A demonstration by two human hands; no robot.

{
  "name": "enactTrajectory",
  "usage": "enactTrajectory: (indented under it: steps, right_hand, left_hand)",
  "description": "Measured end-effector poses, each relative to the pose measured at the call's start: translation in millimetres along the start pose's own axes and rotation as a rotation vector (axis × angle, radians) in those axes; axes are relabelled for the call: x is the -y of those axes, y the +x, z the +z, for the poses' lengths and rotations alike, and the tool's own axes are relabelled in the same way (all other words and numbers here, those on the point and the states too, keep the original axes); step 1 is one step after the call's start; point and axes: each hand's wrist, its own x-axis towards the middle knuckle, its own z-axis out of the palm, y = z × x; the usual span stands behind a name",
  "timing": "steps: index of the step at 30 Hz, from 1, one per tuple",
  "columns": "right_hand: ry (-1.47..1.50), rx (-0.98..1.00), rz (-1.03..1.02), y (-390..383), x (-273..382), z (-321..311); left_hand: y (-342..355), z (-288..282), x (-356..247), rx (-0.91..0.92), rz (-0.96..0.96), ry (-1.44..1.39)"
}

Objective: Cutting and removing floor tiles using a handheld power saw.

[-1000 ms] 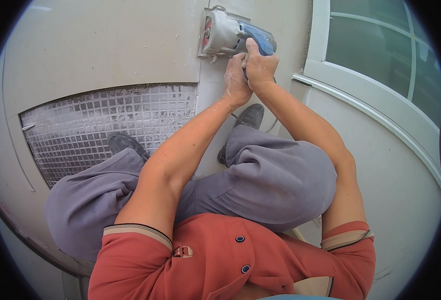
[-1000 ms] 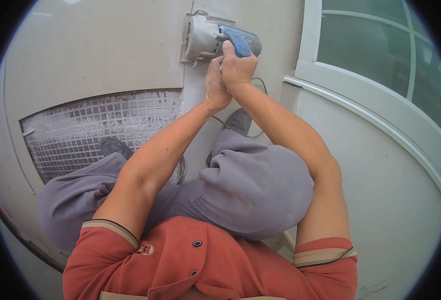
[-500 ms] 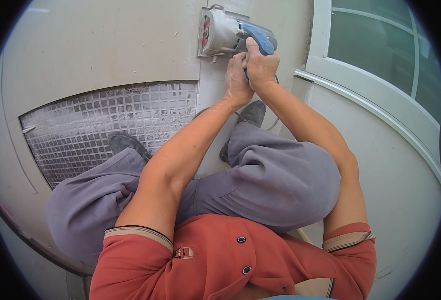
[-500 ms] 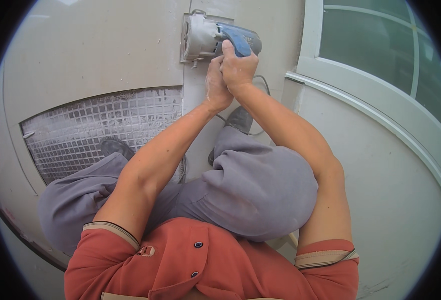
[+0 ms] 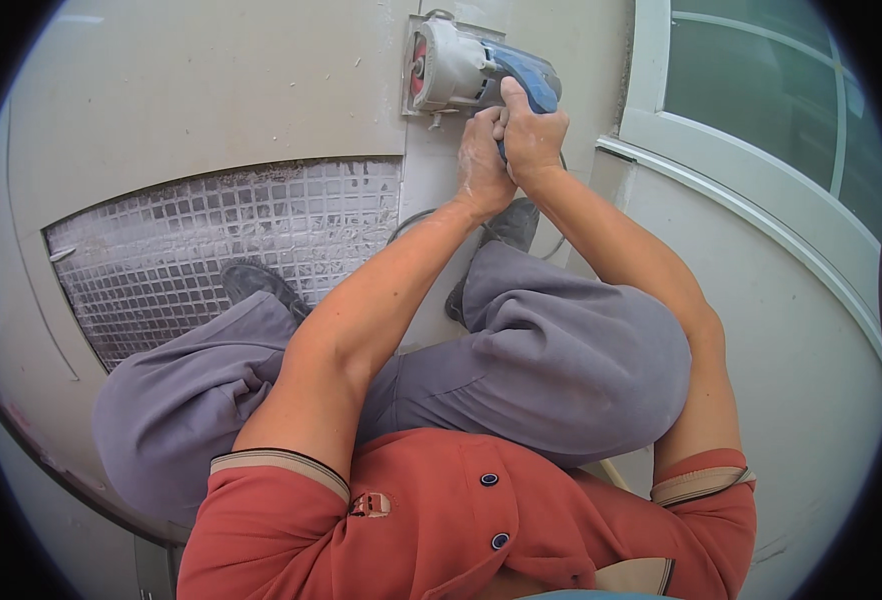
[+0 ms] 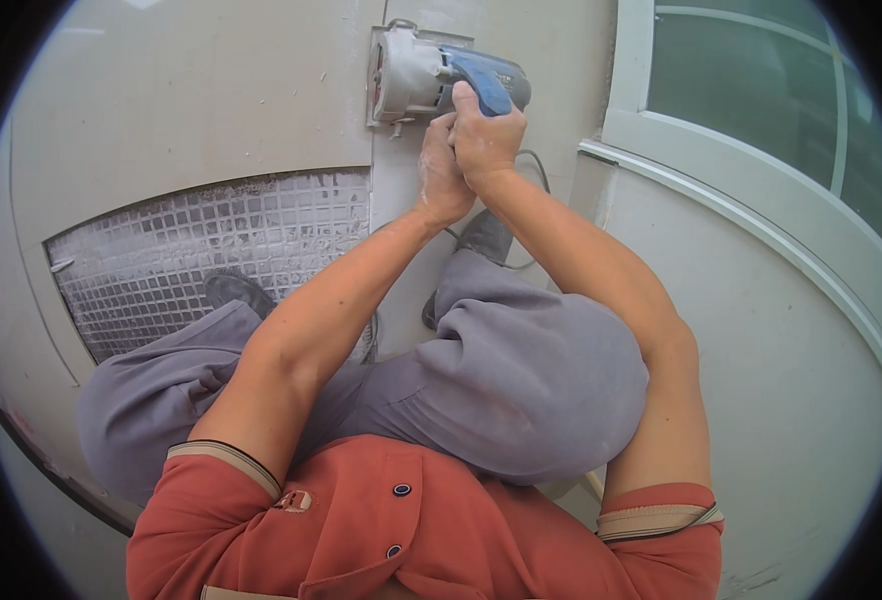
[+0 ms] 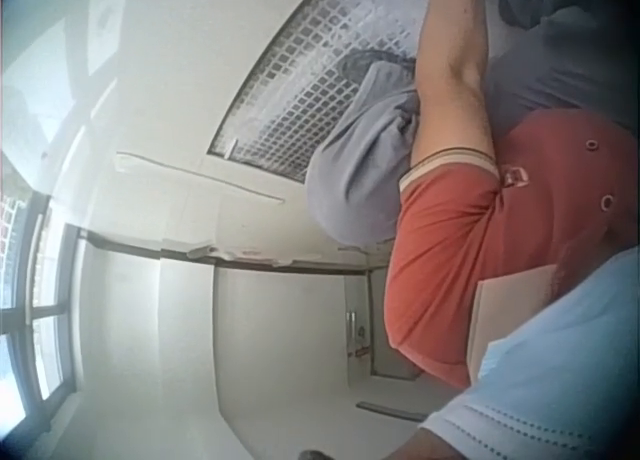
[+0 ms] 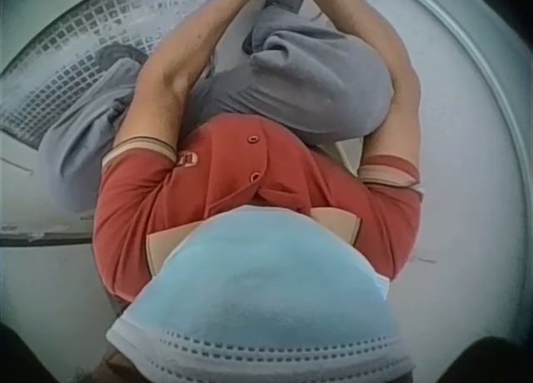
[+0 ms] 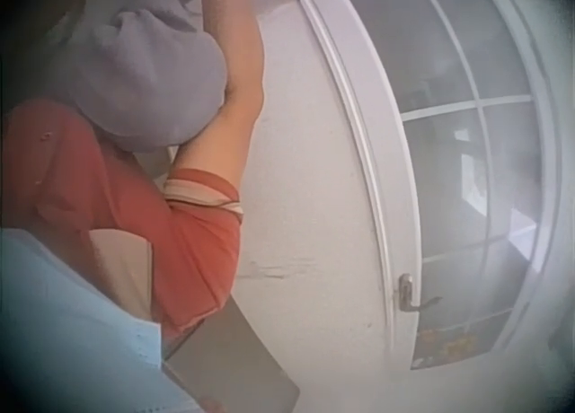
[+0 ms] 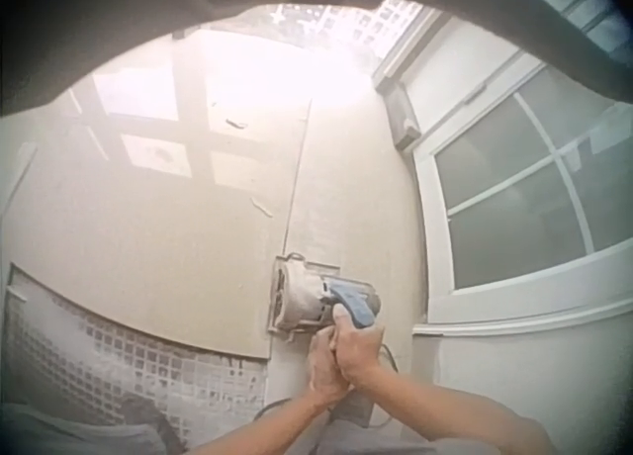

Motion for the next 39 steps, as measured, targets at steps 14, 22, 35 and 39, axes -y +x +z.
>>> enactTrajectory:
  steps: [14, 22, 35, 39]
  right_hand:
    - [0.040, 0.034, -0.004, 1, -6, 2]
    - [0.020, -0.001, -0.072, -4, -19, -8]
    - [0.014, -0.018, -0.094, -10, -15, -9]
    - [0.015, -0.024, -0.065, -14, -19, -8]
  left_hand:
    - [-1, -5, 5, 0.023, -0.003, 0.007]
    - [-14, -4, -8, -0.014, -0.016, -0.008]
    - [-19, 2, 1, -0.002, 0.038, 0.010]
    - [-23, -1, 1, 0.004, 0.010, 0.011]
